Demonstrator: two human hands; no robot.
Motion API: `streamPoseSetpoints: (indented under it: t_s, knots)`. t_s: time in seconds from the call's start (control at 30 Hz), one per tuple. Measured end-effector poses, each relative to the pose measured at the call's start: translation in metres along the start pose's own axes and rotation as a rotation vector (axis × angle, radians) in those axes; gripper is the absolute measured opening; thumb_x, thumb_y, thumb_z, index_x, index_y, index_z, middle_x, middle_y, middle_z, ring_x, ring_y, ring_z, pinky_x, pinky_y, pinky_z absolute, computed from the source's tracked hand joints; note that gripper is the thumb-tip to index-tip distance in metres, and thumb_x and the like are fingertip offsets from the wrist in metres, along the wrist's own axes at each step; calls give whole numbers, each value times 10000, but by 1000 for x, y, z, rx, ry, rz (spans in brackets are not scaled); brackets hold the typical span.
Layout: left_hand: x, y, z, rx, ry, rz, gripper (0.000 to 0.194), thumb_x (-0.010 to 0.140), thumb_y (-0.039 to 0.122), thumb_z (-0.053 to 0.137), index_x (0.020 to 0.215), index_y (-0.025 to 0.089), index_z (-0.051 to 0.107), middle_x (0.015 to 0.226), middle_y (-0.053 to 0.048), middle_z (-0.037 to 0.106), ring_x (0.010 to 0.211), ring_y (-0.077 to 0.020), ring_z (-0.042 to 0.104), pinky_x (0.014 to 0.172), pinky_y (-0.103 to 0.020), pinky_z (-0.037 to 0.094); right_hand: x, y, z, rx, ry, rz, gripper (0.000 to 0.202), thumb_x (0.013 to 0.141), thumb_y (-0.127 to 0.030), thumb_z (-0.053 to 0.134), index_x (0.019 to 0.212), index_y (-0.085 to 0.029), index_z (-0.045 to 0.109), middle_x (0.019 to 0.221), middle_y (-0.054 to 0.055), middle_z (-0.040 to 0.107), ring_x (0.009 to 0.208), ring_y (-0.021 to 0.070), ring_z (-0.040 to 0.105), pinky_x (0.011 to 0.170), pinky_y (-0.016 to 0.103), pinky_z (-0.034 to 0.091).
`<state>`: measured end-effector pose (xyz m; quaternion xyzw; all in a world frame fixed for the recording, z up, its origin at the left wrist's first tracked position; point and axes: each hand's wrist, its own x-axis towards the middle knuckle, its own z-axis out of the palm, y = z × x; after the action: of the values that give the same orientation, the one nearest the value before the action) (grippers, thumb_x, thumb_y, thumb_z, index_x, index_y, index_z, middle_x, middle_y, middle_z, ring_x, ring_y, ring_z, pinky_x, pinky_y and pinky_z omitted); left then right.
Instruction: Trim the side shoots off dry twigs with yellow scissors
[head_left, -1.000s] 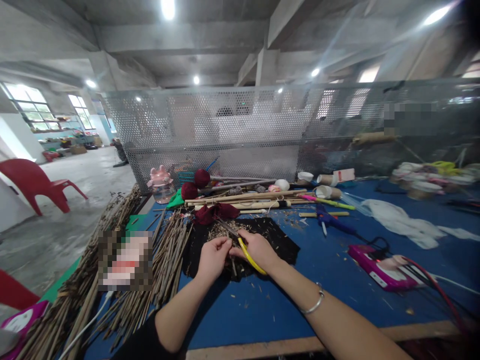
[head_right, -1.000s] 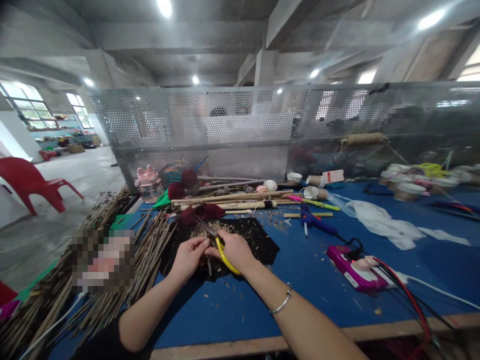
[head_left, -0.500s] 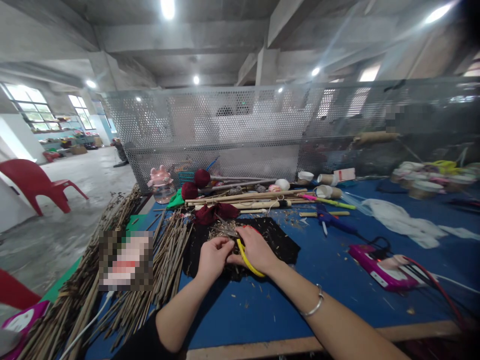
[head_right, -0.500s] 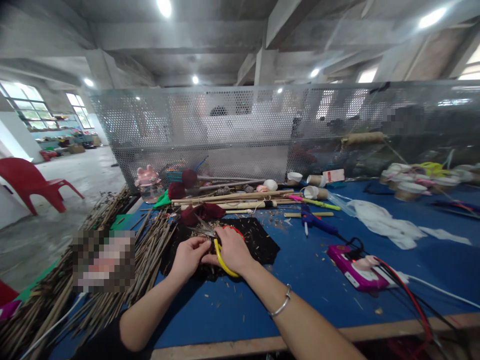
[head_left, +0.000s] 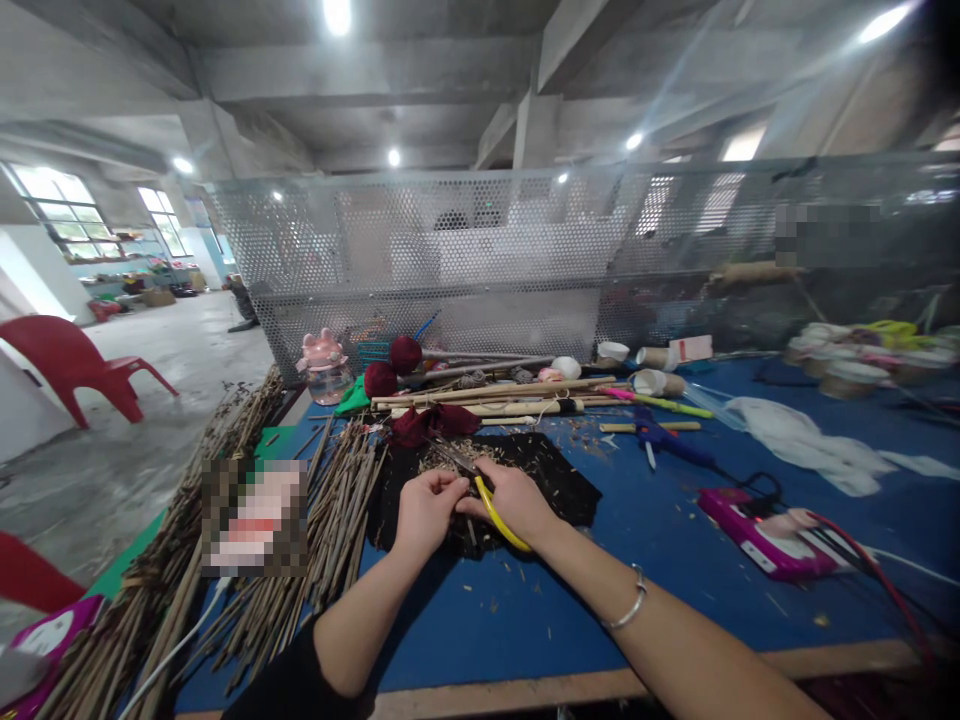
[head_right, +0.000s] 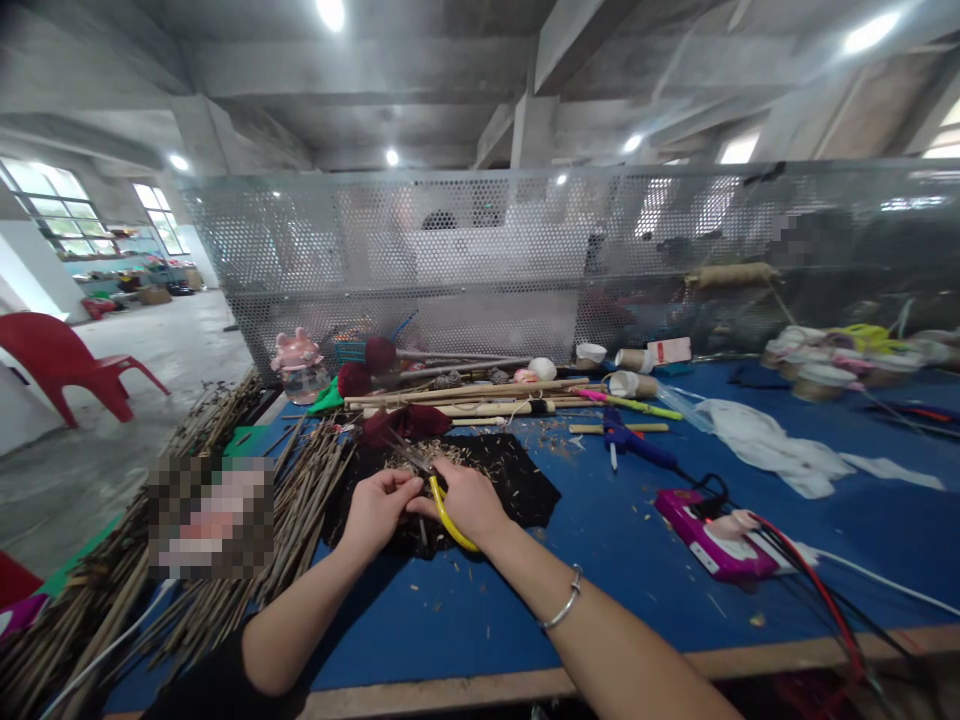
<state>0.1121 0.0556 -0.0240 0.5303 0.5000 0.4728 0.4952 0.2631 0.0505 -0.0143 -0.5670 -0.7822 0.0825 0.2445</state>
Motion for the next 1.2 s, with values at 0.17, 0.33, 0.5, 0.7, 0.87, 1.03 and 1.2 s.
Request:
streamPoseSetpoints:
  t_s: [0.17, 0.33, 0.5, 0.7, 0.87, 1.03, 1.2]
  knots:
    - [-1, 4, 1, -14, 2, -17, 297, 632, 405, 646, 710, 119, 631, 491, 22, 521, 402, -68, 418, 382, -181, 335, 1, 1, 0, -23, -13, 31, 434, 720, -564, 546, 994, -227, 549, 751, 55, 657, 713, 224, 634, 588, 247, 381]
    - [-3, 8, 2, -44, -46, 25, 316, 689, 415, 591, 772, 116, 647, 588, -14, 587, 420, -69, 425, 394, -183, 336, 1, 1, -1, -31, 16, 17, 458, 718, -554, 553, 1024, -215, 524, 814, 56, 644, 763, 220, 619, 623, 265, 398]
    - [-4, 11, 2, -95, -77, 38, 341, 705, 435, 568, 810, 119, 641, 672, -37, 626, 499, -101, 500, 451, -198, 383, 1, 1, 0, 8, 83, -55, 597, 643, -532, 638, 1104, -190, 475, 1002, 96, 583, 956, 237, 545, 778, 327, 405]
    - [-6, 11, 0, 6, -122, 148, 312, 760, 401, 512, 677, 122, 626, 621, -37, 609, 566, -125, 522, 568, -225, 417, 1, 3, 3, 66, 111, -143, 687, 594, -527, 677, 1121, -150, 449, 1007, 125, 550, 955, 257, 514, 805, 378, 407]
    - [-6, 10, 1, 3, -139, 140, 337, 761, 418, 506, 628, 124, 603, 585, -37, 584, 545, -124, 509, 554, -226, 410, 1, 2, 4, 96, 97, -158, 699, 597, -529, 677, 1134, -148, 443, 1003, 123, 546, 935, 250, 517, 796, 369, 407]
    - [-5, 7, 3, -58, -155, 75, 353, 724, 474, 537, 663, 129, 581, 565, 5, 547, 417, -71, 403, 407, -196, 324, 1, 1, 3, 113, 86, -96, 556, 648, -504, 656, 1077, -194, 490, 954, 86, 582, 902, 225, 549, 758, 315, 409]
    - [-6, 8, 4, -102, -140, 62, 339, 718, 470, 547, 738, 134, 588, 561, 30, 516, 409, -56, 384, 389, -183, 318, 1, 0, 1, 94, 52, -51, 500, 661, -521, 633, 1027, -204, 512, 895, 64, 617, 835, 209, 587, 697, 274, 404]
